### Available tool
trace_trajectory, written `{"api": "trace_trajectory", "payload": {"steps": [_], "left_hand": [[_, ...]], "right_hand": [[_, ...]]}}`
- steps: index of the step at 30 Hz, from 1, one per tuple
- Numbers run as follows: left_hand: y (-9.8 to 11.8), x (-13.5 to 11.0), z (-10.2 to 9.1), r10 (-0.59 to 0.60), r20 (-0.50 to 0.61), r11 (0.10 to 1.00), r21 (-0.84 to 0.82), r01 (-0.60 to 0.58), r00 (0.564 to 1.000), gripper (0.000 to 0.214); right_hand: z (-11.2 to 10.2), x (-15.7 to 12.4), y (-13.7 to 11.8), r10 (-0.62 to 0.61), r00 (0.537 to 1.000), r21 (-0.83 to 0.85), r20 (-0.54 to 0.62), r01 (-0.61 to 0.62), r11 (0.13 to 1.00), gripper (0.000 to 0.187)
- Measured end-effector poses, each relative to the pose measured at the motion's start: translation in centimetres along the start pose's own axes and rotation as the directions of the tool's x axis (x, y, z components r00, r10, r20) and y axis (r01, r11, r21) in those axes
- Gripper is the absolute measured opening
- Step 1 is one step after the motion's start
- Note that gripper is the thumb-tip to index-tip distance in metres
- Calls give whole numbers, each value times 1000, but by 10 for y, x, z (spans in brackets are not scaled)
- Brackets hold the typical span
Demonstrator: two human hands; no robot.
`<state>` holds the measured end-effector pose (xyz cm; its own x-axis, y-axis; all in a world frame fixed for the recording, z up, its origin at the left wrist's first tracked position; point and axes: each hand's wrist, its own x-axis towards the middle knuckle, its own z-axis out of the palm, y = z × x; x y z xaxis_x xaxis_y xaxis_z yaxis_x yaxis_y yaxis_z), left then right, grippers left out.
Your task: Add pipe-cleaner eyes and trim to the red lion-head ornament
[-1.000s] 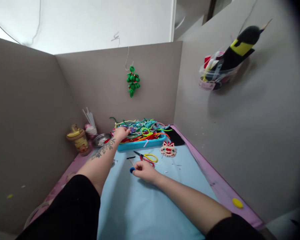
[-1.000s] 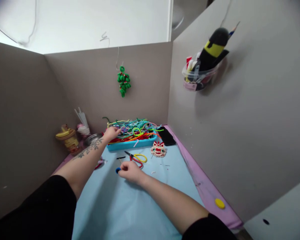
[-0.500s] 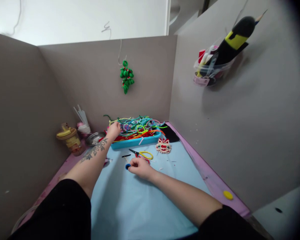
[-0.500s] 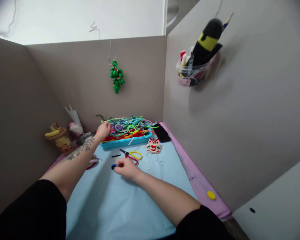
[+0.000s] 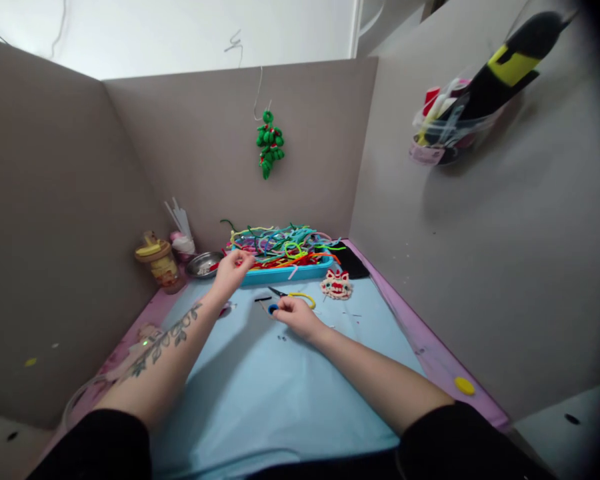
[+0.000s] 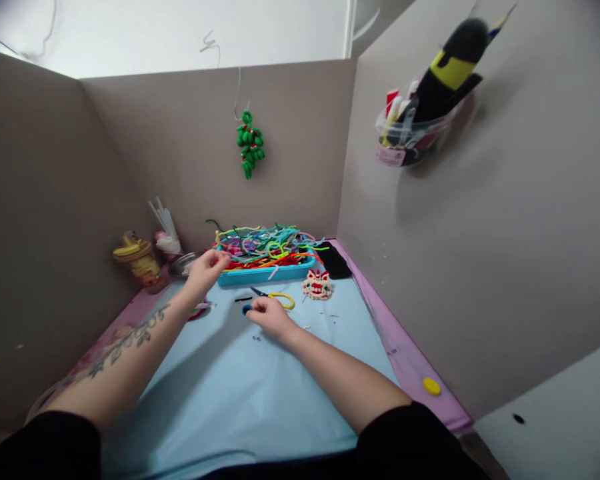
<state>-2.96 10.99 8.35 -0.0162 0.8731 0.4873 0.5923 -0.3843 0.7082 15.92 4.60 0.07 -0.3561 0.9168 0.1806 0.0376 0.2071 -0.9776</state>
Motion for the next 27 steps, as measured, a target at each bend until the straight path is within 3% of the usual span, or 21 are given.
{"api": "trace_trajectory", "payload": {"steps": [2,4,7,12,15,18,21,27], "left_hand": [[7,-37,-3,-54,101,995,-80,62,993,32],[10,-66,-2,-155,242,977,-107,185,958,32],[4,-90,1,-192,317,960,-136,244,929,34],[-20,-92,1,-255,231,958,-70,277,939,31],[-29,-91,-4,-245,196,942,-184,281,949,30],[-26,-95,-4,-234,307,900,-290,325,922,42],[-18,-101,2,-213,421,914,-233,332,882,36],[-14,-109,11,-206,458,943,-145,301,865,32]], "right_hand": [[0,1,3,-4,1000,-2,-5,4,1000,20],[1,1,6,-11,1000,-18,-1,11,1000,19],[3,1,10,-19,1000,-53,2,19,998,20],[4,1,11,9,1000,-89,-2,-9,996,21],[5,0,11,20,1000,-93,-9,-21,995,21],[8,-1,9,13,1000,-102,1,-13,995,22],[11,-2,7,-5,1000,-117,27,8,993,23],[13,-4,4,19,998,-163,57,-9,987,23]]}}
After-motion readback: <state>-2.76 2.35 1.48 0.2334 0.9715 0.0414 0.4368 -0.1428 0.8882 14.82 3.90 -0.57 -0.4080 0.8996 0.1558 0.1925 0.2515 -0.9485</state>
